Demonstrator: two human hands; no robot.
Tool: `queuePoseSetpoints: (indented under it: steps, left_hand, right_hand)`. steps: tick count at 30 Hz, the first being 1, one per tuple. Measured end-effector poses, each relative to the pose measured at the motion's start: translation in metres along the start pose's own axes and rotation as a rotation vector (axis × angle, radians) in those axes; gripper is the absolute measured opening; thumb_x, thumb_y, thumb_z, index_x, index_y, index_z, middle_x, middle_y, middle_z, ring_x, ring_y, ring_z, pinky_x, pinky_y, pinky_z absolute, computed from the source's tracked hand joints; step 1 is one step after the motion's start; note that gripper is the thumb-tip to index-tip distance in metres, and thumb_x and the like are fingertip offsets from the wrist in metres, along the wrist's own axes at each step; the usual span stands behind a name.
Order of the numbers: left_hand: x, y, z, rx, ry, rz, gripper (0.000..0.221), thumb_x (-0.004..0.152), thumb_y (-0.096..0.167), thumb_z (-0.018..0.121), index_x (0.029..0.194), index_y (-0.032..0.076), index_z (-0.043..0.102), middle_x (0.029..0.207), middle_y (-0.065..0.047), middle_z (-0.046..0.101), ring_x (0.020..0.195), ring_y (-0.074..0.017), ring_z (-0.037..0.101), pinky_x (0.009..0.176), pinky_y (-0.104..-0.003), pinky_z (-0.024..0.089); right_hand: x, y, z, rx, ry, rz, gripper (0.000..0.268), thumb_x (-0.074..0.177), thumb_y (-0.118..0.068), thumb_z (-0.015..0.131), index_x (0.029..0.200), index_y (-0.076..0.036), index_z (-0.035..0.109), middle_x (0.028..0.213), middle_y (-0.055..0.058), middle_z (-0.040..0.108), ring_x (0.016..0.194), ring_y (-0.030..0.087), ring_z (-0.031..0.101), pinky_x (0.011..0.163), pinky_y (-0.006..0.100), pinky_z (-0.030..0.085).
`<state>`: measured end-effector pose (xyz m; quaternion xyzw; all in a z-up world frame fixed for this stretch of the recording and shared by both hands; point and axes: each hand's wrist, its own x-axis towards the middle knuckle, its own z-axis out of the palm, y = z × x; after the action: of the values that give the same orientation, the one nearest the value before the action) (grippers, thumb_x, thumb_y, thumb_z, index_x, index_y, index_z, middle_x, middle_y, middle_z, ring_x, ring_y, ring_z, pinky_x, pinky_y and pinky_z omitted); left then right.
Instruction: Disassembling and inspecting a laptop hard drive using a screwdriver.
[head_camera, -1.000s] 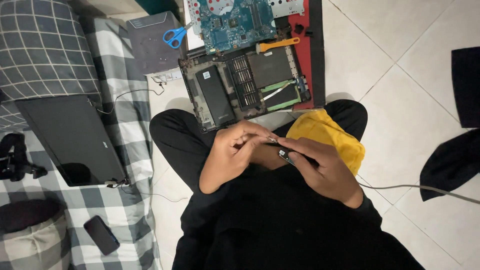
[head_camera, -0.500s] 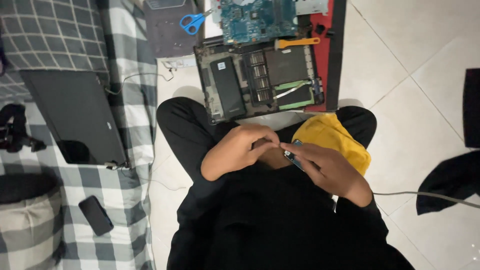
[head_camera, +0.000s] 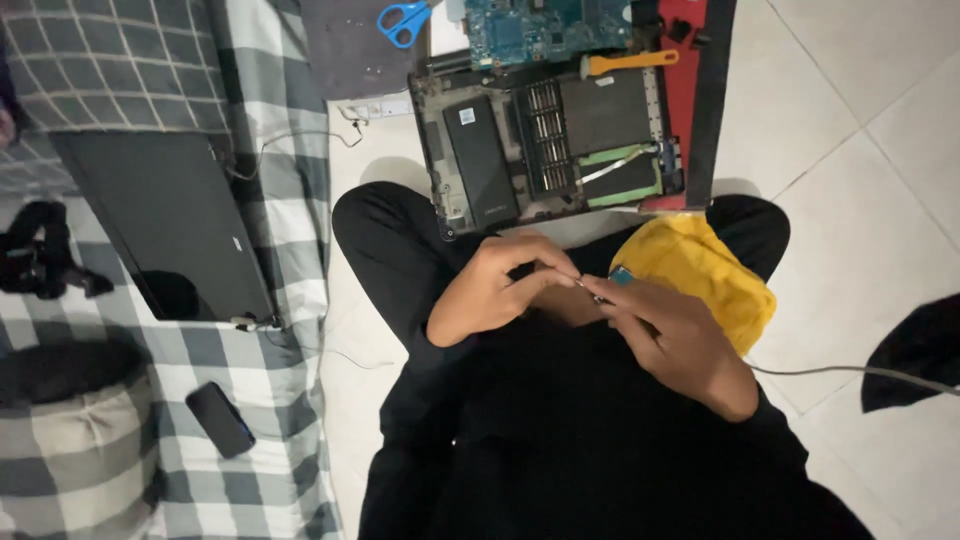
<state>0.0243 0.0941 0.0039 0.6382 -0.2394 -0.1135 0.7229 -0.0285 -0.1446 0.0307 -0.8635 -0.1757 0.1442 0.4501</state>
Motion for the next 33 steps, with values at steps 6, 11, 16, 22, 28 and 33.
queuePoseSetpoints:
  steps: [6,11,16,22,28,33]
  left_hand:
    - [0.001,-0.007,0.004,-0.180,0.089,0.161,0.009,0.097,0.002,0.067,0.102,0.005,0.075,0.089,-0.008,0.075,0.074,-0.0188,0.065,0.077,-0.033,0.056]
    - [-0.002,-0.008,0.005,-0.177,0.159,0.169,0.002,0.095,0.007,0.072,0.095,0.006,0.075,0.086,-0.008,0.076,0.077,-0.0224,0.069,0.081,-0.035,0.056]
    - [0.000,0.004,-0.033,0.312,0.405,0.024,0.002,0.089,0.005,0.077,0.088,0.006,0.076,0.084,-0.014,0.075,0.082,-0.0363,0.072,0.080,-0.046,0.056]
    - [0.001,-0.084,-0.144,0.888,0.846,-0.146,0.006,0.095,0.006,0.072,0.093,0.001,0.076,0.085,-0.022,0.072,0.081,-0.0452,0.068,0.070,-0.049,0.054]
    - [0.001,-0.188,-0.238,1.390,0.740,-0.262,0.013,0.085,0.008,0.073,0.092,0.017,0.080,0.086,-0.007,0.074,0.079,-0.0347,0.067,0.057,-0.048,0.050]
    - [0.018,-0.208,-0.252,1.463,0.682,-0.389,0.011,0.080,0.012,0.073,0.073,0.020,0.076,0.079,-0.006,0.070,0.075,-0.0378,0.063,0.060,-0.051,0.046]
  right_hand:
    - [0.005,-0.030,0.001,0.061,0.153,0.016,0.033,0.091,-0.010,0.073,0.124,-0.010,0.074,0.101,0.005,0.080,0.086,0.016,0.078,0.076,0.027,0.063]
    - [0.009,-0.030,-0.003,0.107,0.122,-0.021,0.032,0.089,-0.005,0.072,0.121,-0.007,0.074,0.100,0.009,0.081,0.085,0.021,0.079,0.075,0.031,0.063]
    - [0.009,-0.014,-0.004,0.050,0.157,0.000,0.035,0.091,-0.007,0.072,0.125,-0.008,0.074,0.105,0.007,0.080,0.094,0.018,0.077,0.081,0.029,0.061]
    - [0.009,0.002,-0.005,0.080,0.158,0.026,0.033,0.093,-0.003,0.072,0.126,-0.003,0.073,0.099,0.015,0.079,0.091,0.022,0.076,0.081,0.037,0.060]
    - [0.002,0.008,-0.007,0.075,0.047,0.260,0.035,0.092,-0.014,0.069,0.126,-0.009,0.072,0.120,0.007,0.078,0.107,0.016,0.075,0.096,0.028,0.057]
    - [0.000,0.014,-0.005,0.110,0.021,0.235,0.036,0.091,-0.012,0.069,0.127,-0.010,0.072,0.121,0.009,0.078,0.102,0.015,0.076,0.090,0.026,0.059]
